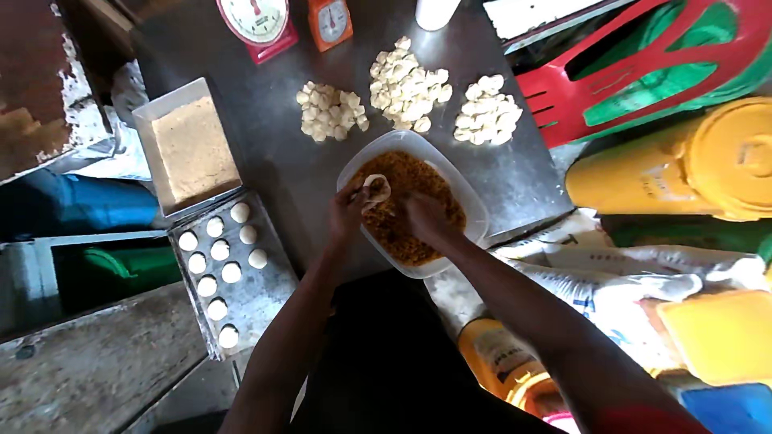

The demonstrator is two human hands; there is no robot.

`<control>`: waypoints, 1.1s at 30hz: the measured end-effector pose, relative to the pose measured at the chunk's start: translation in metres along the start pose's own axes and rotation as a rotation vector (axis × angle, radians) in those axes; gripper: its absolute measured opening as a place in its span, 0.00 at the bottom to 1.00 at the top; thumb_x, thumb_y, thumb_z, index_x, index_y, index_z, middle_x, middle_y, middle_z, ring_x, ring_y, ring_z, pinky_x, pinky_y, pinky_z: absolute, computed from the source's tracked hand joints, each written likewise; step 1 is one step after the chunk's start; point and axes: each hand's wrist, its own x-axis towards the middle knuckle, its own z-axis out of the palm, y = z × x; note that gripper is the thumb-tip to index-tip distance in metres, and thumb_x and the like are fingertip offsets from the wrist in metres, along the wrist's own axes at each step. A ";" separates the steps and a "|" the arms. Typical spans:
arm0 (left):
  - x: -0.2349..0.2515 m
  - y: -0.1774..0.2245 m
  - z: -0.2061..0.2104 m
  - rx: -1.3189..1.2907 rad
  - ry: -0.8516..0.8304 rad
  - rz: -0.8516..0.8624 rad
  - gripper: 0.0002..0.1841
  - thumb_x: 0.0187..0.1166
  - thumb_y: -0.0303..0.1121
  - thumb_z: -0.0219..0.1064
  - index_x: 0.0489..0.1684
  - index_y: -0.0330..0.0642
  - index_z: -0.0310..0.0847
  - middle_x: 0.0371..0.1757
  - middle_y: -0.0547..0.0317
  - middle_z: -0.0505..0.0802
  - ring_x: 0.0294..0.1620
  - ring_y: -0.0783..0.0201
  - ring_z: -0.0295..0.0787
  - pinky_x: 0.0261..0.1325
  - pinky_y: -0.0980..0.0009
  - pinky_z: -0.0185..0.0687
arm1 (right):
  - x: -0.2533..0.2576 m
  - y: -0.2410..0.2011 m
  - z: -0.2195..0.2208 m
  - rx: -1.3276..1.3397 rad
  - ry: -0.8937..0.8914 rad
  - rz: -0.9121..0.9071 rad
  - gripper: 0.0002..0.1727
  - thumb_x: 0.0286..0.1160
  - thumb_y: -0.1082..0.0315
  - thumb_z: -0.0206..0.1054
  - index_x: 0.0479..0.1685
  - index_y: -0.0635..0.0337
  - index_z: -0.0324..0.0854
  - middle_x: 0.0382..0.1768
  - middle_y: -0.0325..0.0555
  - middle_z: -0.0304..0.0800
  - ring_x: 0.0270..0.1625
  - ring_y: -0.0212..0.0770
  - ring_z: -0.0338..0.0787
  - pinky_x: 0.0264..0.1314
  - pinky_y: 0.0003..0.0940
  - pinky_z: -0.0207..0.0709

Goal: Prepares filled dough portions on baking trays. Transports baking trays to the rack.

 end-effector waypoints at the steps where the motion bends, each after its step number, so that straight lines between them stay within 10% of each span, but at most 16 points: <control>1: -0.001 -0.001 -0.001 -0.019 0.002 -0.001 0.17 0.88 0.32 0.62 0.72 0.41 0.80 0.64 0.50 0.89 0.55 0.57 0.92 0.58 0.56 0.91 | 0.004 -0.002 0.011 -0.073 -0.027 -0.042 0.14 0.76 0.66 0.73 0.58 0.56 0.89 0.60 0.59 0.88 0.57 0.65 0.90 0.51 0.66 0.85; 7: -0.001 -0.011 -0.010 -0.089 0.044 -0.041 0.16 0.87 0.30 0.63 0.70 0.37 0.80 0.60 0.50 0.91 0.53 0.59 0.91 0.58 0.60 0.90 | 0.017 -0.007 0.036 -0.194 0.001 -0.223 0.12 0.65 0.76 0.76 0.48 0.61 0.91 0.55 0.62 0.88 0.56 0.65 0.89 0.46 0.63 0.86; 14: -0.015 -0.004 -0.028 -0.062 0.095 -0.065 0.18 0.89 0.36 0.62 0.73 0.43 0.80 0.65 0.51 0.90 0.57 0.57 0.91 0.61 0.56 0.89 | 0.013 -0.006 -0.018 0.073 0.030 -0.015 0.10 0.76 0.67 0.73 0.51 0.57 0.91 0.52 0.57 0.92 0.51 0.63 0.92 0.51 0.70 0.83; 21: -0.020 0.001 -0.024 -0.014 0.022 -0.051 0.17 0.89 0.35 0.63 0.73 0.45 0.79 0.61 0.52 0.90 0.51 0.60 0.91 0.56 0.59 0.90 | -0.005 -0.041 -0.068 0.343 0.162 -0.187 0.09 0.78 0.65 0.73 0.53 0.49 0.93 0.52 0.42 0.94 0.52 0.41 0.94 0.60 0.50 0.87; 33: -0.020 0.006 0.006 -0.249 -0.026 -0.048 0.15 0.88 0.32 0.62 0.68 0.42 0.82 0.60 0.51 0.90 0.53 0.59 0.91 0.57 0.58 0.90 | -0.018 -0.053 -0.069 0.384 0.293 -0.144 0.11 0.76 0.64 0.76 0.54 0.50 0.88 0.44 0.41 0.94 0.43 0.38 0.93 0.50 0.47 0.89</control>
